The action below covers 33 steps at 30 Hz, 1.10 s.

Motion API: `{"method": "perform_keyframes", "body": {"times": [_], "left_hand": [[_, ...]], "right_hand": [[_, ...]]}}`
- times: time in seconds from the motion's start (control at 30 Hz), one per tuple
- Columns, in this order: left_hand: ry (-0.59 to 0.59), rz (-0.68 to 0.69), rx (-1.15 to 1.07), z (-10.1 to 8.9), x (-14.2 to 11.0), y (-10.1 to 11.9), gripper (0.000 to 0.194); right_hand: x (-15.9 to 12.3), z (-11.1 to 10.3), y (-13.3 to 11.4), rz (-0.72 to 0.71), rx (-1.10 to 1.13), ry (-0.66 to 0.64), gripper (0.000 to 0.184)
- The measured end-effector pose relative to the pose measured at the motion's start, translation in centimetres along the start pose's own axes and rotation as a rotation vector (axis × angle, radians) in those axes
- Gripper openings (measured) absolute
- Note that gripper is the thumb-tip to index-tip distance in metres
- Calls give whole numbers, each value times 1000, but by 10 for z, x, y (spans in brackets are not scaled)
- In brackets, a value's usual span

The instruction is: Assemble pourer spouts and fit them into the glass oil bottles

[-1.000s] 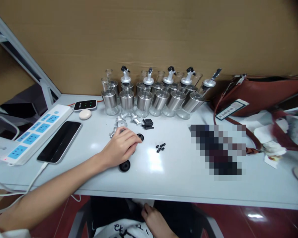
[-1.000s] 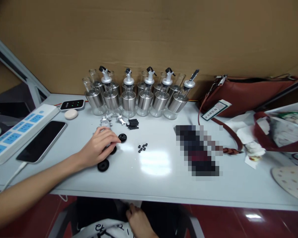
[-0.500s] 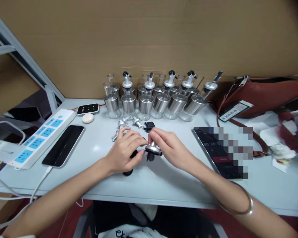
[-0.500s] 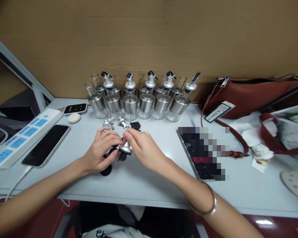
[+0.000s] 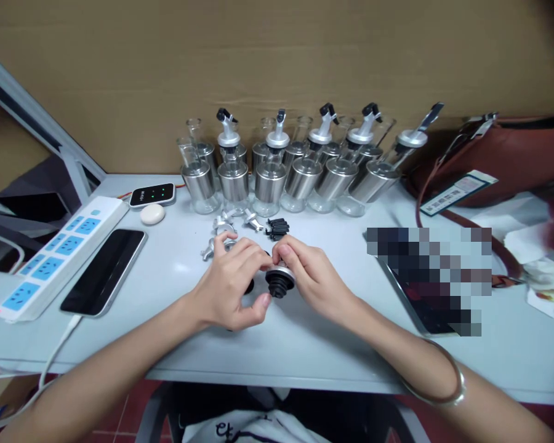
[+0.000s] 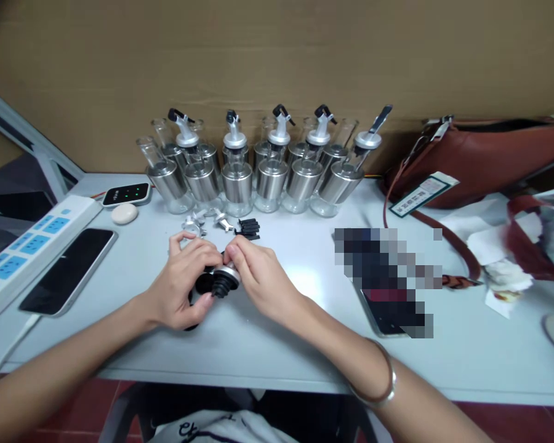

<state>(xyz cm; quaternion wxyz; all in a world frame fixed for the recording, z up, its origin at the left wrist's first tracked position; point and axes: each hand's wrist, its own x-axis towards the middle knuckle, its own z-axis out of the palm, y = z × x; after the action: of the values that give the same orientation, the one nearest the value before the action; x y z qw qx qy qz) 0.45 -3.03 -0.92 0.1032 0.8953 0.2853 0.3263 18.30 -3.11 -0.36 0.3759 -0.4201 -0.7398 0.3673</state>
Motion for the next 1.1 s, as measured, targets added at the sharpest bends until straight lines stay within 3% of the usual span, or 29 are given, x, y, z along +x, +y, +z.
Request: {"method": "perform_keyframes", "body": {"times": [0.17, 0.33, 0.53, 0.77, 1.1], "left_hand": [[10, 14, 29, 1, 0, 0, 21], [28, -49, 70, 0, 1, 1, 17], [59, -104, 84, -1, 2, 1, 14], [86, -119, 89, -1, 2, -3, 16], [58, -117, 129, -5, 3, -3, 19]], "right_hand": [[1, 3, 3, -31, -9, 6, 28], [-2, -3, 2, -223, -177, 181, 12], [-7, -7, -6, -306, -184, 103, 12], [-8, -9, -8, -222, -216, 51, 16], [-8, -8, -5, -300, -237, 83, 24]]}}
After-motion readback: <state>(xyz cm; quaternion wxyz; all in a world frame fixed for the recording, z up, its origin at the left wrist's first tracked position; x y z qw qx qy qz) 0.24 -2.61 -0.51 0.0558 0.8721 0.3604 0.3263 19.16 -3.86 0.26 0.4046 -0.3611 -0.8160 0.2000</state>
